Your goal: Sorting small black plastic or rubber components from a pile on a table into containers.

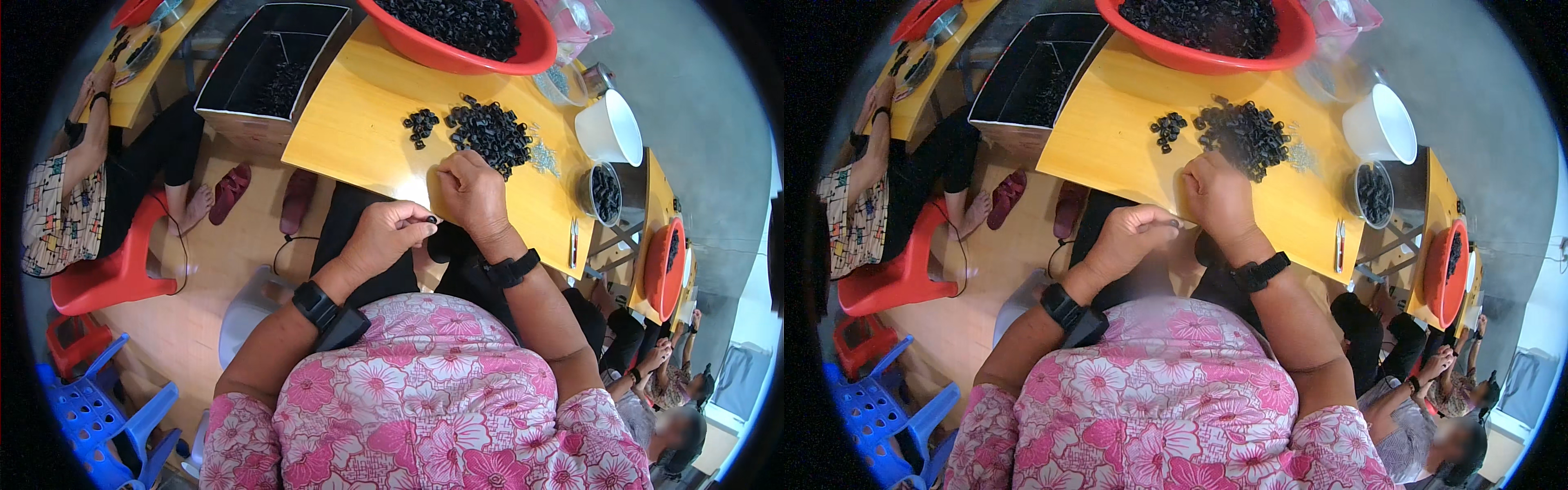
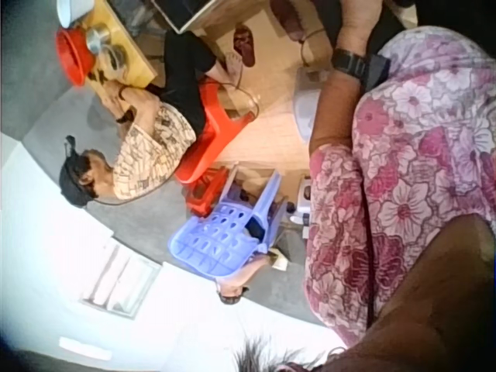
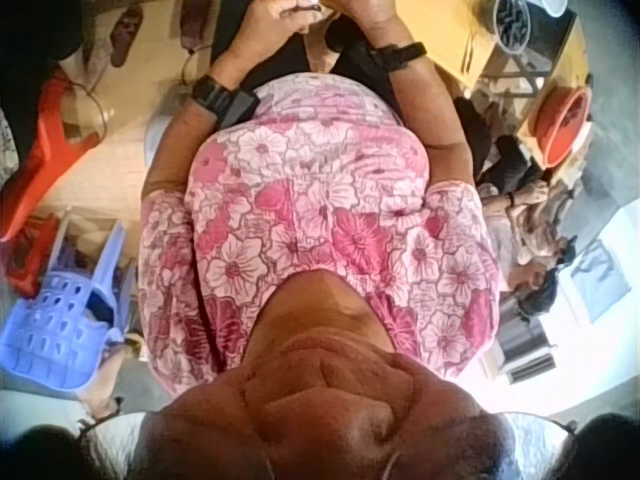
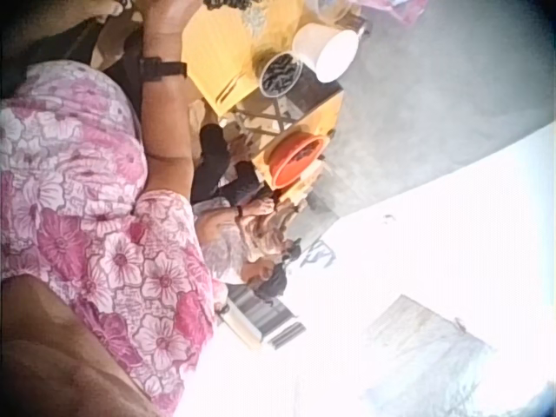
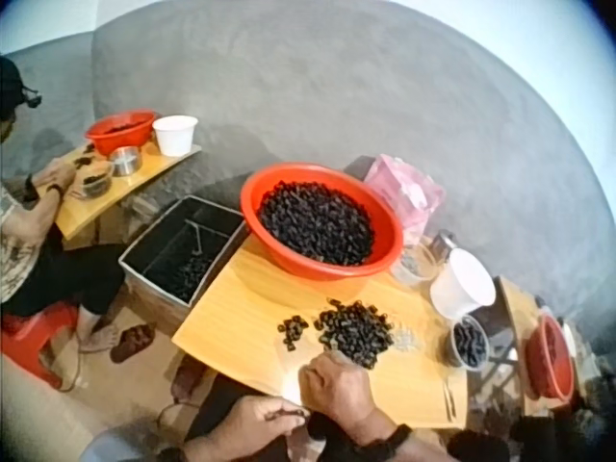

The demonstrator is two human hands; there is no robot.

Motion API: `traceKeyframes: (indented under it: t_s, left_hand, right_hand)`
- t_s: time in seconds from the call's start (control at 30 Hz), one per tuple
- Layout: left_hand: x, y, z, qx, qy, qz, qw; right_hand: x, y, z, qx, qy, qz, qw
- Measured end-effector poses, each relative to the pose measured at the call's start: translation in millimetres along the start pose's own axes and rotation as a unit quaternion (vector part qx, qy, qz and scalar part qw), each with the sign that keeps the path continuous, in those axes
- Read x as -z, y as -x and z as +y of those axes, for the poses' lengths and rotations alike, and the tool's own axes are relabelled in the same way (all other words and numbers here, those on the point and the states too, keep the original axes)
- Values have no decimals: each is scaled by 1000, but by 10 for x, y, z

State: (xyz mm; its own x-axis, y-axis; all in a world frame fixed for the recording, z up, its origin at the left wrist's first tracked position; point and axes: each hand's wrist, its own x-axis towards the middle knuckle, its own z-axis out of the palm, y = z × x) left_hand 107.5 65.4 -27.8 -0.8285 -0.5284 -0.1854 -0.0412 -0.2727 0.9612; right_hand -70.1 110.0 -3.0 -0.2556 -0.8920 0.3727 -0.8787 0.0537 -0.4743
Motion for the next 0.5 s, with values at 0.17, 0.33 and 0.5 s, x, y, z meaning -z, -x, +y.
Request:
traceKeyframes:
  t_s: [0.17,0.33,0.5]
  left_hand:
    - [-13,6,-31,-7,-4,-3,1000]
    - [-47,13,-98,-36,-16,4,999]
    - [-95,29,-122,-42,-45,5,998]
  right_hand:
    - [45,122,12,-10,-39,12,999]
    - [137,236,56,-56,-89,-12,994]
    - [208,448,95,-155,-304,-9,940]
